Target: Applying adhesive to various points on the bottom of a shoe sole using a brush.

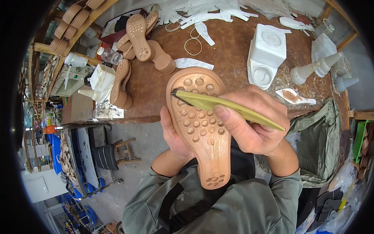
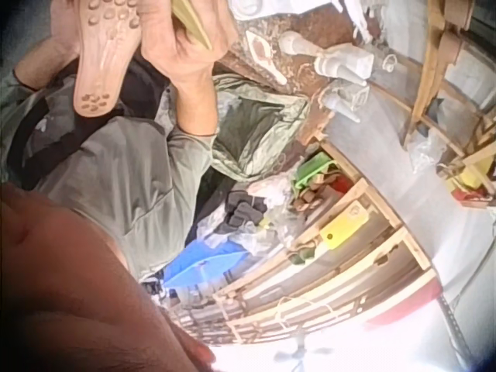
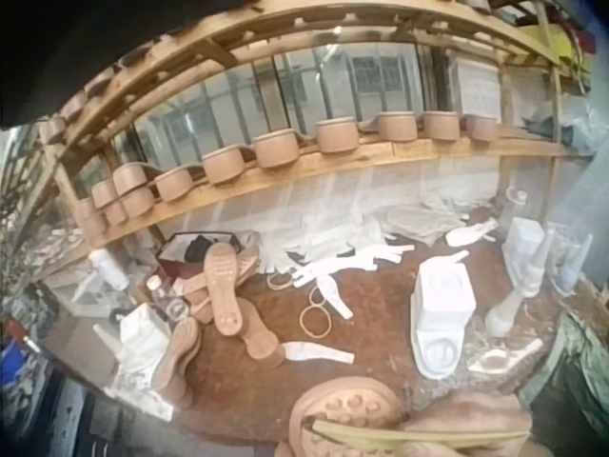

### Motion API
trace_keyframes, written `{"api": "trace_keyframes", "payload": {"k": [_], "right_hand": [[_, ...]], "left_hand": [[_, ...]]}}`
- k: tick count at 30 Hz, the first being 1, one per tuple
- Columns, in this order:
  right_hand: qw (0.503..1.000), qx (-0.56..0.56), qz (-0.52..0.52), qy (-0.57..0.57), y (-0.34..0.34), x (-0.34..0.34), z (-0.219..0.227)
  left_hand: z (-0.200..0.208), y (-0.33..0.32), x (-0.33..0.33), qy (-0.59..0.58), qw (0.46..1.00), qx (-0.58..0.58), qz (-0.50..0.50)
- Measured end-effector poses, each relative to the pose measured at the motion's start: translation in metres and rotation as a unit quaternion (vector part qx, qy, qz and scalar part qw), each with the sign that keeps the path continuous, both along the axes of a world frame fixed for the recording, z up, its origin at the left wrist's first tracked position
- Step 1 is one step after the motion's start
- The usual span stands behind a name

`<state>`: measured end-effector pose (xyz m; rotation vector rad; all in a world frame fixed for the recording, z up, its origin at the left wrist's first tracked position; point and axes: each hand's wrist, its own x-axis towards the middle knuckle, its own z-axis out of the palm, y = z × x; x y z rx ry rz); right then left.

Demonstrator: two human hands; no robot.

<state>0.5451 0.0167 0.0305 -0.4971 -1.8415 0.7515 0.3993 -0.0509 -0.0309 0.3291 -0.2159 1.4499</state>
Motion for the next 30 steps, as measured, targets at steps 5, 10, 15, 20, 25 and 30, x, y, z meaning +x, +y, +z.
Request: {"api": "trace_keyframes", "payload": {"k": [5, 10, 15, 20, 25, 30], "right_hand": [[0.998, 0.047, 0.029, -0.032, -0.002, -0.001, 0.006], [0.996, 0.045, 0.046, -0.055, -0.011, 0.002, 0.003], [0.994, 0.058, 0.062, -0.065, -0.018, 0.004, 0.003], [0.991, 0.075, 0.087, -0.073, -0.023, 0.011, 0.002], [0.981, 0.051, 0.179, -0.051, -0.026, 0.019, 0.003], [0.993, 0.071, 0.086, -0.047, -0.009, 0.019, 0.009]], "left_hand": [[0.009, -0.003, -0.005, 0.108, 0.989, -0.099, 0.014], [0.020, -0.003, -0.003, 0.149, 0.978, -0.143, 0.013], [0.022, -0.002, -0.006, 0.119, 0.986, -0.115, 0.002], [0.021, -0.004, -0.008, 0.171, 0.979, -0.108, -0.015], [0.019, -0.006, -0.010, 0.194, 0.977, -0.089, -0.007], [0.017, -0.009, -0.001, 0.173, 0.981, -0.079, -0.021]]}}
